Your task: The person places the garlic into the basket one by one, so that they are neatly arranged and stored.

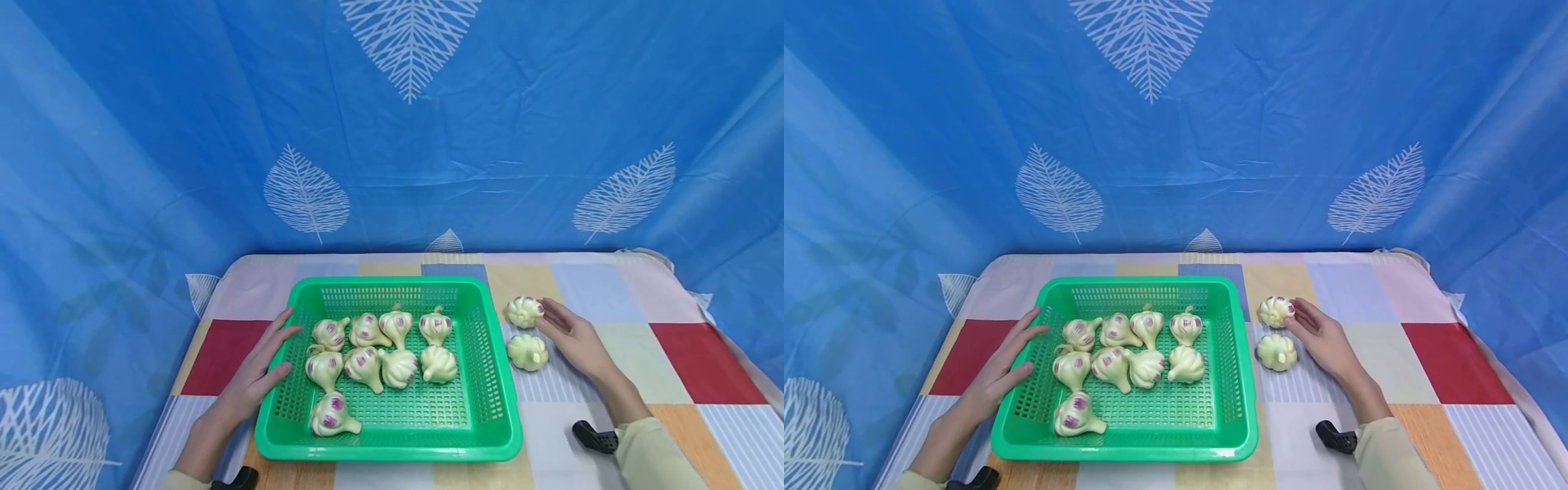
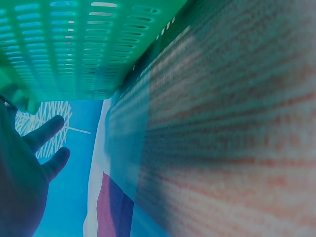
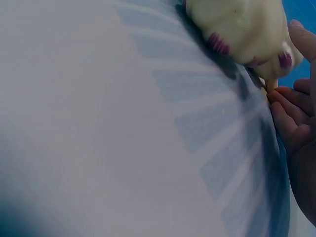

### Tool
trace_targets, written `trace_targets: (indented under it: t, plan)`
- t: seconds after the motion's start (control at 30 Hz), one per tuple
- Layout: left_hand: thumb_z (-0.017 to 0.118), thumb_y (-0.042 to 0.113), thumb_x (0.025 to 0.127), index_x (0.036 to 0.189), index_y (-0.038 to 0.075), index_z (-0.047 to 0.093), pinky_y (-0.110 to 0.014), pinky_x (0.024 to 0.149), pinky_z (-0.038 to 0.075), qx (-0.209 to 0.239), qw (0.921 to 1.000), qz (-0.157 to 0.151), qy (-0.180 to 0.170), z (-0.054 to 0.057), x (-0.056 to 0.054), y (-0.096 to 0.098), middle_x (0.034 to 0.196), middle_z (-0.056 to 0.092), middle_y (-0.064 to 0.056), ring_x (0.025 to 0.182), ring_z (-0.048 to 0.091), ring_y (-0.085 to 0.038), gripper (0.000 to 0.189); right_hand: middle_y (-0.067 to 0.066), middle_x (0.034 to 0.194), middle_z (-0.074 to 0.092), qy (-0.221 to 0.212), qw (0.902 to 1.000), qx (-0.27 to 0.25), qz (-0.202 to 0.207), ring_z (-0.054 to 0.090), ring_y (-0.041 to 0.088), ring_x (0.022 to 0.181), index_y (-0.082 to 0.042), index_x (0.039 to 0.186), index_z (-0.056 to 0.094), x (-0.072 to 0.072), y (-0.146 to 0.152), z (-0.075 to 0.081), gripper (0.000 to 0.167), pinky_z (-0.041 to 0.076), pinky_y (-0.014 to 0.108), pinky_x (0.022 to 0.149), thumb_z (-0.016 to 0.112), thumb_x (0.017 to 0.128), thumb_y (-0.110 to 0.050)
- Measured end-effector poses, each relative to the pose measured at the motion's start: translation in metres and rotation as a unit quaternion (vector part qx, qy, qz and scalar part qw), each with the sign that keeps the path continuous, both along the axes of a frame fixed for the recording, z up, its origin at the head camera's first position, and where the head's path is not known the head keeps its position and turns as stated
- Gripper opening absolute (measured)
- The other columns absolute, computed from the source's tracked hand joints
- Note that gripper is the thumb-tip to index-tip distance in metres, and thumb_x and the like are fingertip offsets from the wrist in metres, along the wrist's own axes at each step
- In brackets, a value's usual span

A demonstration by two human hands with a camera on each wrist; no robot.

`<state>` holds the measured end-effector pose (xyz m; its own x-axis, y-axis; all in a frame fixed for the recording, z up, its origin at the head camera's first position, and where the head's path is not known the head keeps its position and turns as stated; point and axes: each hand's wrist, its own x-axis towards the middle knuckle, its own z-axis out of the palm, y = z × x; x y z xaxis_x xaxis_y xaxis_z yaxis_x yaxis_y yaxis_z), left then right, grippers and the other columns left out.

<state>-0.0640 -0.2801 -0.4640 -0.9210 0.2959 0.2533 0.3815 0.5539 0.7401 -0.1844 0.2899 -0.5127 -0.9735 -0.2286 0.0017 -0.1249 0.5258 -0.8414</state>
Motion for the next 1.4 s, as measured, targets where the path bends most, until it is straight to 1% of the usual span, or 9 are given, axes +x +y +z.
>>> trace_targets:
  t: [0.1,0.17,0.27,0.4,0.57,0.9,1.07,1.2,1.4]
  plan:
    - [0.054,0.010,0.093,0.149,0.007,0.044,-0.051,0.107,0.038,-0.007,1.0000,0.003,0.000,0.001,0.001,0.000,0.167,0.015,-0.003,0.150,0.017,-0.016,0.057,0.029,0.155,0.035,-0.011,0.9999,0.011,-0.005,0.039,0.048,0.138,0.006,0.155,0.028,-0.008,-0.007,0.002,0.075,0.032,0.001,0.091,0.057,0.103,-0.040]
    - [0.055,0.010,0.093,0.150,0.008,0.044,-0.048,0.107,0.038,-0.008,1.0000,0.005,-0.002,0.003,0.001,0.000,0.167,0.015,-0.003,0.150,0.017,-0.016,0.058,0.029,0.155,0.035,-0.017,0.9998,0.014,-0.004,0.039,0.047,0.138,0.005,0.156,0.029,-0.014,-0.011,0.004,0.078,0.033,0.002,0.092,0.060,0.101,-0.042]
    - [0.056,0.010,0.093,0.150,0.010,0.044,-0.055,0.105,0.038,-0.007,1.0000,0.004,-0.006,0.004,0.001,0.001,0.167,0.015,-0.003,0.150,0.017,-0.016,0.059,0.026,0.152,0.041,-0.018,0.9996,0.020,0.006,0.045,0.041,0.135,0.001,0.155,0.034,-0.022,-0.016,0.005,0.078,0.038,0.005,0.091,0.066,0.098,-0.042]
    - [0.056,0.011,0.093,0.150,0.010,0.044,-0.063,0.104,0.036,-0.004,0.9999,0.004,-0.012,0.004,0.001,0.001,0.167,0.014,-0.001,0.150,0.016,-0.016,0.059,0.024,0.139,0.054,-0.023,0.9993,0.011,0.027,0.060,0.025,0.118,-0.004,0.150,0.044,-0.030,-0.020,0.006,0.071,0.048,0.014,0.083,0.073,0.094,-0.037]
    - [0.056,0.010,0.092,0.149,0.009,0.044,-0.065,0.103,0.036,-0.005,1.0000,0.004,-0.007,0.005,0.001,0.002,0.167,0.015,-0.003,0.150,0.017,-0.017,0.059,0.025,0.132,0.058,-0.032,0.9987,-0.006,0.039,0.063,0.007,0.103,-0.002,0.146,0.049,-0.035,-0.020,0.009,0.067,0.054,0.021,0.079,0.077,0.092,-0.030]
    - [0.058,0.011,0.091,0.150,0.010,0.045,-0.062,0.102,0.040,-0.009,0.9999,0.007,-0.009,0.009,0.003,0.003,0.167,0.016,-0.002,0.150,0.017,-0.015,0.060,0.024,0.133,0.057,-0.049,0.9983,-0.014,0.028,0.062,0.006,0.103,-0.003,0.146,0.050,-0.036,-0.019,0.008,0.068,0.053,0.020,0.079,0.078,0.090,-0.031]
    - [0.057,0.011,0.092,0.149,0.008,0.045,-0.067,0.101,0.037,-0.002,0.9999,0.004,-0.011,0.011,0.002,0.004,0.167,0.016,-0.003,0.150,0.017,-0.015,0.059,0.024,0.133,0.058,-0.050,0.9984,-0.016,0.023,0.062,0.003,0.101,-0.003,0.146,0.050,-0.035,-0.018,0.009,0.069,0.053,0.019,0.080,0.079,0.090,-0.031]
    - [0.056,0.011,0.092,0.149,0.008,0.045,-0.069,0.101,0.036,0.000,0.9999,0.003,-0.013,0.010,0.002,0.004,0.167,0.016,-0.002,0.150,0.016,-0.016,0.058,0.025,0.130,0.059,-0.042,0.9987,-0.024,0.019,0.062,0.002,0.101,-0.002,0.143,0.052,-0.033,-0.016,0.015,0.066,0.053,0.019,0.080,0.079,0.090,-0.029]
    - [0.057,0.011,0.092,0.149,0.008,0.045,-0.070,0.101,0.035,0.005,0.9999,0.002,-0.011,0.011,0.002,0.004,0.167,0.016,-0.003,0.150,0.016,-0.016,0.058,0.026,0.130,0.059,-0.029,0.9983,-0.037,0.035,0.064,0.001,0.098,0.000,0.142,0.053,-0.029,-0.016,0.038,0.061,0.055,0.021,0.078,0.077,0.091,-0.024]
